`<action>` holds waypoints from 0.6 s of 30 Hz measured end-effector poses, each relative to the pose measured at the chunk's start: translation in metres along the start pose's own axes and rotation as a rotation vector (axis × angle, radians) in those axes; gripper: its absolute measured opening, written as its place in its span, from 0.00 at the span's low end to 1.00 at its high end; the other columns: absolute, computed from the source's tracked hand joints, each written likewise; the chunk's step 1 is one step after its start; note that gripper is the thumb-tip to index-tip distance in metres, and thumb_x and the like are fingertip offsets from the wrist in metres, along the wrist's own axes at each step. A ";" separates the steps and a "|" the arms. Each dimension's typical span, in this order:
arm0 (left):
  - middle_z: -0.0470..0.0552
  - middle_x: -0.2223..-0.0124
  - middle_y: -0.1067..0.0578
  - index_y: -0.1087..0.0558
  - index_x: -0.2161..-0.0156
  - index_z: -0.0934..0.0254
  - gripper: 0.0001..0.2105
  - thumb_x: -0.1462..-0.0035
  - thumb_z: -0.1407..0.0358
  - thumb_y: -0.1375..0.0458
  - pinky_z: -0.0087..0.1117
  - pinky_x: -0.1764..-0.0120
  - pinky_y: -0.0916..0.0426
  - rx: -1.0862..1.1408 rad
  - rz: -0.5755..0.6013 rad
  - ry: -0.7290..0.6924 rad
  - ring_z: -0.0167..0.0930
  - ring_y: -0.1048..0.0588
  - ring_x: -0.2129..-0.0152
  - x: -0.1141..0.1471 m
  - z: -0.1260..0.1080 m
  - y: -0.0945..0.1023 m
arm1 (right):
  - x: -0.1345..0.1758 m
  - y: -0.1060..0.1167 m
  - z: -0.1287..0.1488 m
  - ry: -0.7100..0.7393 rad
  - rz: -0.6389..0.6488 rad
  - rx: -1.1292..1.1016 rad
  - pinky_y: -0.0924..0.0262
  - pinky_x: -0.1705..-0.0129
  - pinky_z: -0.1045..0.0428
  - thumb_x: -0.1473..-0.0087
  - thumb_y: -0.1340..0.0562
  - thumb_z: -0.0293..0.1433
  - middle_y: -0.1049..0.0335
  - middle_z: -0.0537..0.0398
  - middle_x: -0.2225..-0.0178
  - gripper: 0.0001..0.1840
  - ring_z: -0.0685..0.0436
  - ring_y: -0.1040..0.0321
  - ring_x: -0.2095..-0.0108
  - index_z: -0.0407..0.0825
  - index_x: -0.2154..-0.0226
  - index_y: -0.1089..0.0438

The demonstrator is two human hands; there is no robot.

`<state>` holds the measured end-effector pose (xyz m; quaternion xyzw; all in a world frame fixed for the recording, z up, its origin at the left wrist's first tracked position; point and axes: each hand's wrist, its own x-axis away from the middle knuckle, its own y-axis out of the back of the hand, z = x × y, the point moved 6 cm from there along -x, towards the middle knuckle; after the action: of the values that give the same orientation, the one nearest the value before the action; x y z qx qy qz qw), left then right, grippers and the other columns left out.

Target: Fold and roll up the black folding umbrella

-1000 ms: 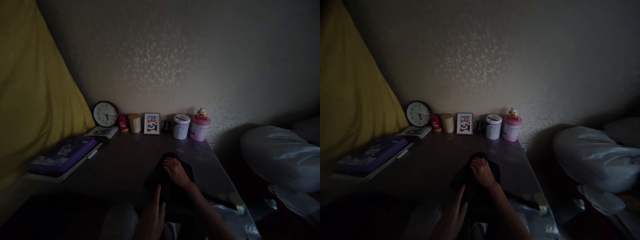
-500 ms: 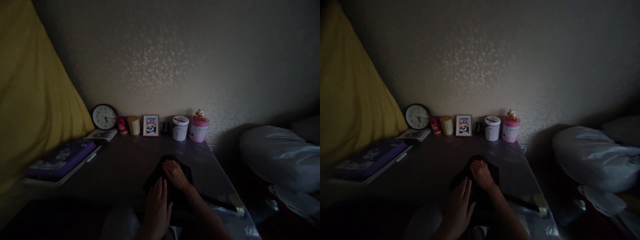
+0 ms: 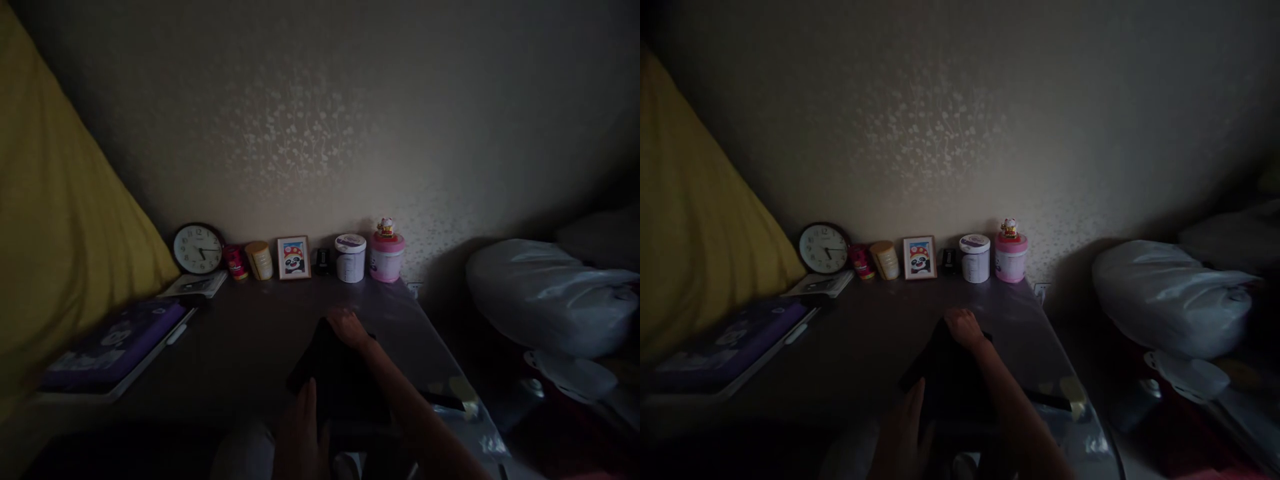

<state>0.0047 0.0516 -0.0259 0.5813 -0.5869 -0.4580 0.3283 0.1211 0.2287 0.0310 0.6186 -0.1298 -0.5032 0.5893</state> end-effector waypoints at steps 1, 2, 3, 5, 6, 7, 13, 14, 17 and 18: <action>0.61 0.40 0.44 0.51 0.40 0.75 0.27 0.44 0.66 0.57 0.39 0.47 0.40 0.040 -0.004 0.009 0.37 0.40 0.45 0.000 0.002 -0.004 | -0.001 0.004 -0.003 -0.048 -0.016 0.013 0.45 0.53 0.48 0.41 0.50 0.31 0.29 0.48 0.59 0.13 0.45 0.35 0.57 0.48 0.63 0.31; 0.62 0.39 0.45 0.53 0.39 0.75 0.27 0.44 0.66 0.58 0.36 0.48 0.39 0.079 0.008 0.009 0.35 0.41 0.44 0.000 0.004 -0.009 | 0.000 0.010 -0.003 -0.089 -0.044 0.015 0.46 0.52 0.46 0.41 0.50 0.31 0.31 0.46 0.56 0.13 0.43 0.36 0.55 0.47 0.60 0.32; 0.62 0.39 0.46 0.54 0.39 0.75 0.27 0.43 0.66 0.60 0.35 0.48 0.39 0.102 -0.007 0.028 0.34 0.40 0.45 0.000 0.008 -0.014 | 0.004 0.015 0.000 -0.108 -0.072 -0.001 0.47 0.51 0.45 0.41 0.50 0.32 0.32 0.45 0.54 0.14 0.43 0.37 0.53 0.47 0.57 0.33; 0.63 0.38 0.48 0.56 0.39 0.74 0.27 0.41 0.65 0.61 0.34 0.48 0.39 0.125 0.007 0.009 0.34 0.39 0.45 0.000 0.013 -0.024 | 0.016 0.023 0.014 -0.076 -0.119 -0.083 0.47 0.50 0.47 0.40 0.51 0.32 0.33 0.48 0.53 0.15 0.44 0.38 0.52 0.48 0.55 0.35; 0.63 0.38 0.48 0.56 0.39 0.74 0.27 0.41 0.64 0.61 0.34 0.49 0.38 0.130 0.020 -0.009 0.34 0.39 0.45 0.000 0.016 -0.028 | 0.023 0.021 0.025 0.002 -0.088 -0.145 0.46 0.50 0.49 0.40 0.52 0.32 0.31 0.49 0.55 0.15 0.46 0.37 0.53 0.49 0.56 0.34; 0.64 0.38 0.49 0.56 0.39 0.74 0.27 0.41 0.64 0.62 0.34 0.49 0.38 0.130 0.021 -0.016 0.34 0.40 0.45 -0.001 0.018 -0.031 | 0.030 0.017 0.036 0.089 -0.042 -0.189 0.46 0.50 0.49 0.40 0.52 0.32 0.30 0.51 0.57 0.15 0.47 0.36 0.54 0.50 0.58 0.32; 0.65 0.40 0.44 0.52 0.39 0.70 0.25 0.41 0.64 0.59 0.34 0.53 0.35 0.111 0.028 0.041 0.37 0.34 0.49 0.000 0.017 -0.027 | 0.040 0.007 0.015 -0.064 -0.086 -0.120 0.49 0.46 0.44 0.43 0.50 0.28 0.34 0.49 0.51 0.15 0.43 0.41 0.49 0.48 0.56 0.33; 0.66 0.41 0.44 0.51 0.39 0.69 0.25 0.41 0.65 0.59 0.35 0.55 0.34 0.098 0.005 0.087 0.38 0.32 0.51 0.000 0.016 -0.023 | 0.040 0.011 0.002 -0.150 -0.118 -0.103 0.47 0.47 0.45 0.43 0.50 0.27 0.34 0.47 0.51 0.16 0.42 0.40 0.49 0.46 0.55 0.33; 0.63 0.42 0.41 0.46 0.40 0.64 0.24 0.42 0.66 0.56 0.37 0.57 0.33 0.050 -0.046 0.178 0.41 0.30 0.53 0.003 0.011 -0.010 | 0.057 0.027 -0.035 -0.394 -0.192 -0.077 0.43 0.52 0.48 0.45 0.51 0.27 0.32 0.46 0.55 0.17 0.42 0.37 0.53 0.46 0.55 0.34; 0.63 0.43 0.40 0.45 0.41 0.64 0.23 0.43 0.66 0.55 0.37 0.56 0.33 0.033 -0.045 0.179 0.41 0.31 0.53 0.003 0.008 -0.006 | 0.068 0.031 -0.045 -0.462 -0.198 -0.069 0.42 0.53 0.49 0.45 0.51 0.27 0.31 0.46 0.57 0.17 0.42 0.36 0.55 0.46 0.56 0.33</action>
<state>-0.0008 0.0506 -0.0347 0.6381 -0.5495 -0.4020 0.3595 0.2009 0.1957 0.0167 0.4762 -0.1826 -0.6907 0.5127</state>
